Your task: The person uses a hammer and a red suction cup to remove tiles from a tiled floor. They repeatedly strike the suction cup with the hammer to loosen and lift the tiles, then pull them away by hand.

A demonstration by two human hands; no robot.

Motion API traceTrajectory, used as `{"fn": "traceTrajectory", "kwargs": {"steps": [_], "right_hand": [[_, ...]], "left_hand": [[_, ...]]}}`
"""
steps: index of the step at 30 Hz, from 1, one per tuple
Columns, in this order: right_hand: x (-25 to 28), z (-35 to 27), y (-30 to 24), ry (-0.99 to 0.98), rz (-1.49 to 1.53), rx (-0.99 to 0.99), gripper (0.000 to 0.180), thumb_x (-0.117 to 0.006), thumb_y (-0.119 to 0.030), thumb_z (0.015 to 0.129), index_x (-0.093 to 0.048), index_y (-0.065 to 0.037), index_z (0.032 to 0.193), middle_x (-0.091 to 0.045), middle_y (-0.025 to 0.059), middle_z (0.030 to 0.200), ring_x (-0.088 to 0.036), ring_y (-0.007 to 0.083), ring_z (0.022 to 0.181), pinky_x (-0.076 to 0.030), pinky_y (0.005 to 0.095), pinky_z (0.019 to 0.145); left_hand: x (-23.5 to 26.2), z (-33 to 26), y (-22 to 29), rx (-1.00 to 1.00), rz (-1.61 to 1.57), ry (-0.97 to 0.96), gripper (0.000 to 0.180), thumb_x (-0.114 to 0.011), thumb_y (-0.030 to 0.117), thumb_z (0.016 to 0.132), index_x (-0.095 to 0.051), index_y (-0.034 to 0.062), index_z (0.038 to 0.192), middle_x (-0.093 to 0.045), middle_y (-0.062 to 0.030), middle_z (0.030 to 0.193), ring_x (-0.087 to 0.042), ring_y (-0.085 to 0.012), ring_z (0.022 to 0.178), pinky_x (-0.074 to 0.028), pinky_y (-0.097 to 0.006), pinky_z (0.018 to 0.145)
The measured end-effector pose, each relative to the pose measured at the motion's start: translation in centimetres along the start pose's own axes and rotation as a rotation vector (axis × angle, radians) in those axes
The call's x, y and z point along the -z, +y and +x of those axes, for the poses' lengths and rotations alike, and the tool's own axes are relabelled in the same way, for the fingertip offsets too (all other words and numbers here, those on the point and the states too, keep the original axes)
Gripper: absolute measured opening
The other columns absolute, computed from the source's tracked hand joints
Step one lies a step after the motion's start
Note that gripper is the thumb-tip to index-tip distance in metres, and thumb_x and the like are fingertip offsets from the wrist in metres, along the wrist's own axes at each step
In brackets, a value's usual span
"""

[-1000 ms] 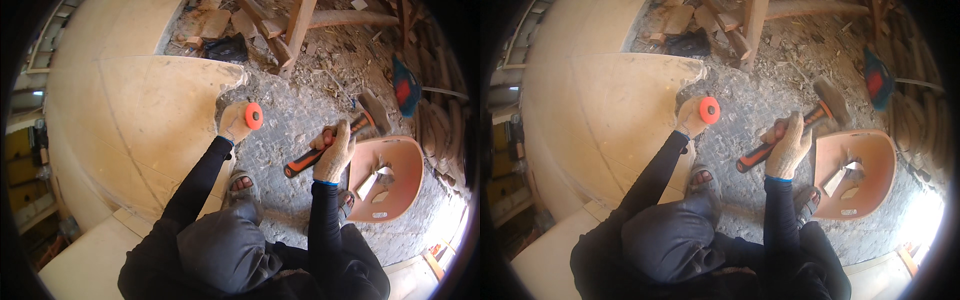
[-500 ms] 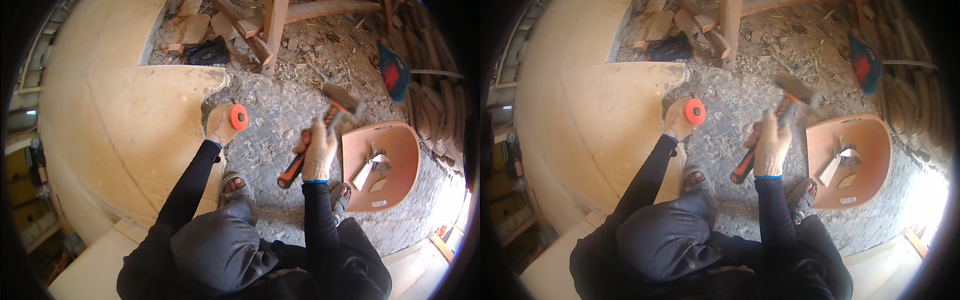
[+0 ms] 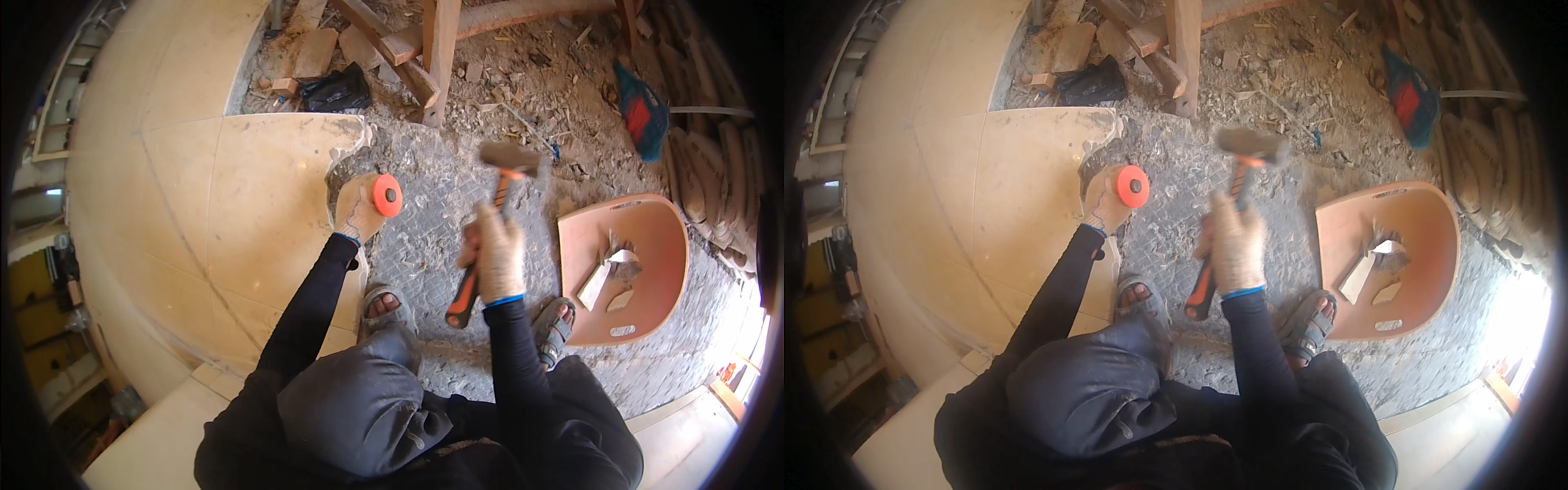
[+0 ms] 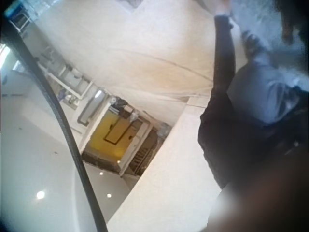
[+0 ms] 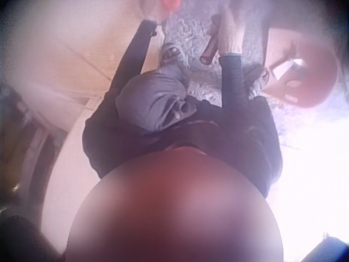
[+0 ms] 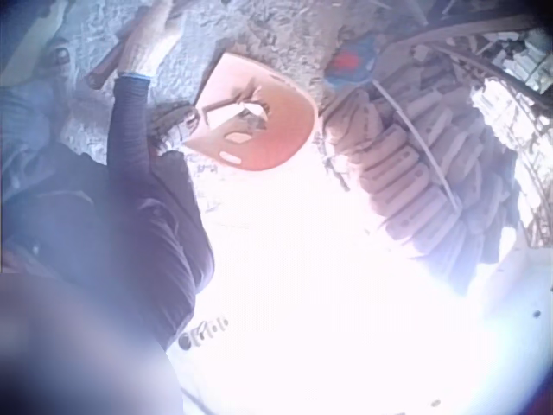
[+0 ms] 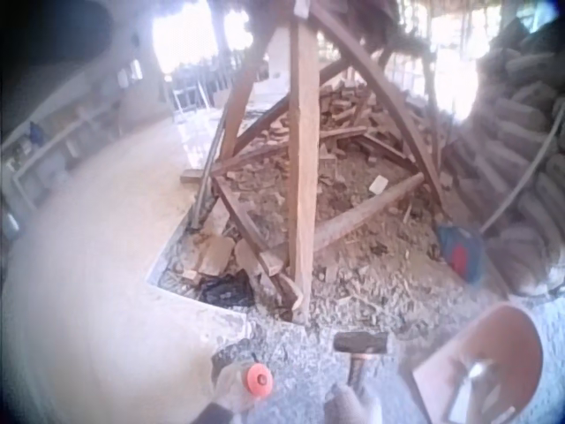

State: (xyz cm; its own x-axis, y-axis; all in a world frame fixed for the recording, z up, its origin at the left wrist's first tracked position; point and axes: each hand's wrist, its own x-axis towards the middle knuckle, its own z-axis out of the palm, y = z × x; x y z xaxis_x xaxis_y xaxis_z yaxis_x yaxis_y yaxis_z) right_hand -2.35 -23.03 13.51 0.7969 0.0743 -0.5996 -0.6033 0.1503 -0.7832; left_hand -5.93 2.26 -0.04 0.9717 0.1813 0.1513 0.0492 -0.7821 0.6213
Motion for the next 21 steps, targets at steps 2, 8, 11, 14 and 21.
{"fn": "traceTrajectory", "kwargs": {"steps": [2,8,11,14,21], "right_hand": [[0.9,0.4,-2.9,0.105,0.086,0.159,0.03,-0.064,-0.031,0.108,-0.054,-0.008,0.092,-0.053,0.0006,0.068,-0.049,0.0106,0.046,-0.045,0.0309,0.042],[-2.8,-1.2,2.9,0.137,0.193,0.281,0.029,-0.056,-0.023,0.108,-0.057,-0.007,0.084,-0.055,0.0014,0.063,-0.055,0.0141,0.048,-0.046,0.0343,0.044],[-3.7,-1.9,6.6,-0.216,-0.354,-0.262,0.024,-0.066,-0.028,0.105,-0.057,-0.005,0.102,-0.059,0.0042,0.073,-0.055,0.0122,0.051,-0.048,0.034,0.045],[-2.1,-1.7,4.8,-0.146,-0.041,-0.246,0.027,-0.068,-0.03,0.105,-0.054,-0.007,0.107,-0.054,0.0005,0.07,-0.051,0.012,0.047,-0.047,0.0324,0.042],[0.8,0.2,-3.9,0.105,0.322,0.322,0.025,-0.06,-0.028,0.11,-0.05,-0.01,0.097,-0.051,-0.0006,0.068,-0.05,0.0098,0.049,-0.046,0.0317,0.043]], "left_hand": [[-0.2,-0.1,-0.2,-0.01,-0.044,0.003,0.015,-0.077,0.015,0.084,-0.071,0.0084,0.095,-0.072,-0.0171,0.095,-0.069,-0.0421,0.095,-0.055,-0.052,0.084],[-0.2,0.0,-0.1,-0.032,-0.059,0.018,0.015,-0.076,0.016,0.084,-0.072,0.009,0.096,-0.073,-0.0167,0.096,-0.069,-0.0419,0.095,-0.056,-0.052,0.083],[0.1,0.1,0.3,0.086,0.038,-0.157,0.026,-0.08,0.016,0.086,-0.072,0.0089,0.11,-0.075,-0.0145,0.107,-0.071,-0.0364,0.102,-0.057,-0.047,0.09],[0.3,0.3,0.4,0.025,0.044,-0.085,0.019,-0.077,0.015,0.085,-0.072,0.0089,0.102,-0.074,-0.0156,0.102,-0.07,-0.0395,0.098,-0.056,-0.049,0.086],[-0.6,-0.1,-0.9,-0.054,0.032,-0.007,0.013,-0.075,0.014,0.085,-0.07,0.0086,0.096,-0.072,-0.0172,0.094,-0.069,-0.0428,0.093,-0.056,-0.051,0.082]]}}
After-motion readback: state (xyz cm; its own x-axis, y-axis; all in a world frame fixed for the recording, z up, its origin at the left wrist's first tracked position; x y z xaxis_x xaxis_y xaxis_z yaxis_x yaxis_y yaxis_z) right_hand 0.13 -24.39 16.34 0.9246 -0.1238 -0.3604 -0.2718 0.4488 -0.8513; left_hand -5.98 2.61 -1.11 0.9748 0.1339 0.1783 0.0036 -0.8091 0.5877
